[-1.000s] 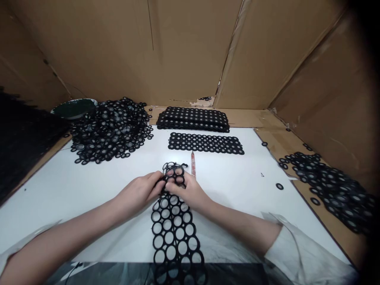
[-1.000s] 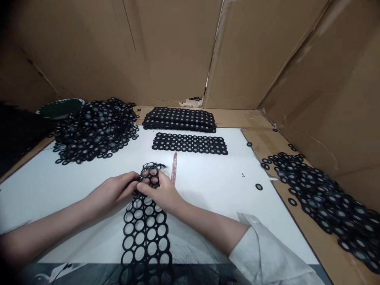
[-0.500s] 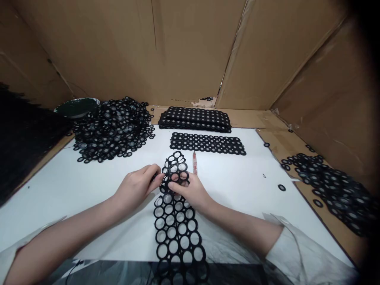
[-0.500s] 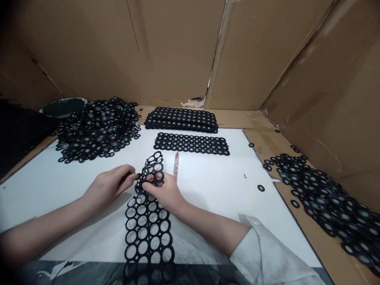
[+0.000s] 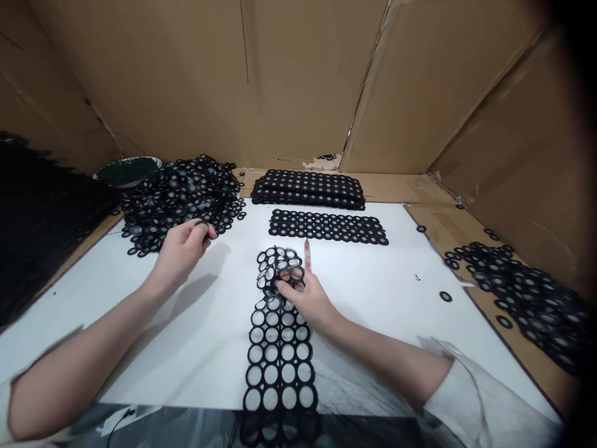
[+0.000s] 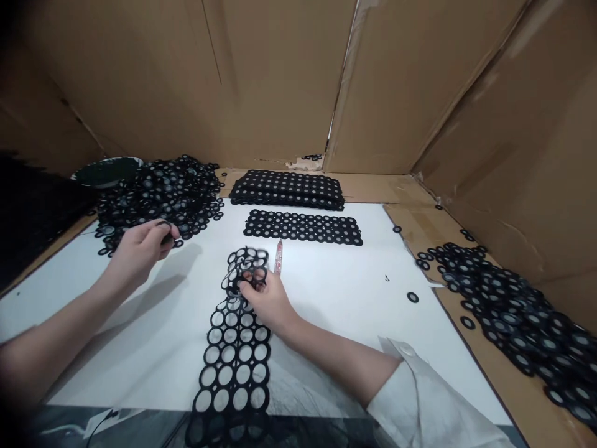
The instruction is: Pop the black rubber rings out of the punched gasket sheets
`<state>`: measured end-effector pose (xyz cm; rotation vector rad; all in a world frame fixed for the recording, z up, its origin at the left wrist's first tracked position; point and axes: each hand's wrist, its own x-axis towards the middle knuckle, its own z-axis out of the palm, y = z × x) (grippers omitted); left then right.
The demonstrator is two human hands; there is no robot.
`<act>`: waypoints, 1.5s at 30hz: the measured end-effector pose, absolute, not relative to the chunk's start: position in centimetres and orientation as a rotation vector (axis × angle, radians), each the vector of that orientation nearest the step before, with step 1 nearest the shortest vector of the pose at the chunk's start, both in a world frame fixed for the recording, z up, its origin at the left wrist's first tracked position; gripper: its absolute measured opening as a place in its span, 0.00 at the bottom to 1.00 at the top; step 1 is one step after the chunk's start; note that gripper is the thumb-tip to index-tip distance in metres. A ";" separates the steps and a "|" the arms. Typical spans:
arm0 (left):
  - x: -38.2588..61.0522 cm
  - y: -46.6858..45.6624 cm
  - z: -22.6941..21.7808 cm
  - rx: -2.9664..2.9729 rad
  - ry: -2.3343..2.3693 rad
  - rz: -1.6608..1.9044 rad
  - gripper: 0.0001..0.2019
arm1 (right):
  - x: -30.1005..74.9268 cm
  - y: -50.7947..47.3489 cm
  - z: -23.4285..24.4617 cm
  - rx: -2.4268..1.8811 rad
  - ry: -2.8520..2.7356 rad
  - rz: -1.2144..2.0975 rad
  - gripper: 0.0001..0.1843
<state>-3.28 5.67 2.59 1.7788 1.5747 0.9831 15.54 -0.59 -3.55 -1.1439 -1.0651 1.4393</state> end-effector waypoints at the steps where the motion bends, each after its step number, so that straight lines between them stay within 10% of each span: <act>1: -3.3 5.2 2.6 1.885 1.595 0.965 0.11 | 15.5 -0.7 -3.6 -1.131 -1.072 1.450 0.10; 14: -0.7 0.9 0.5 2.556 1.273 0.223 0.11 | 15.1 -1.1 -2.8 -1.041 -1.068 1.486 0.12; 28: -2.7 4.0 2.7 2.111 1.593 0.899 0.10 | 15.5 -0.8 -3.0 -1.130 -1.058 1.479 0.03; 45: -0.4 1.4 1.2 2.268 1.112 0.177 0.12 | 15.1 -1.0 -2.9 -1.032 -0.983 1.566 0.12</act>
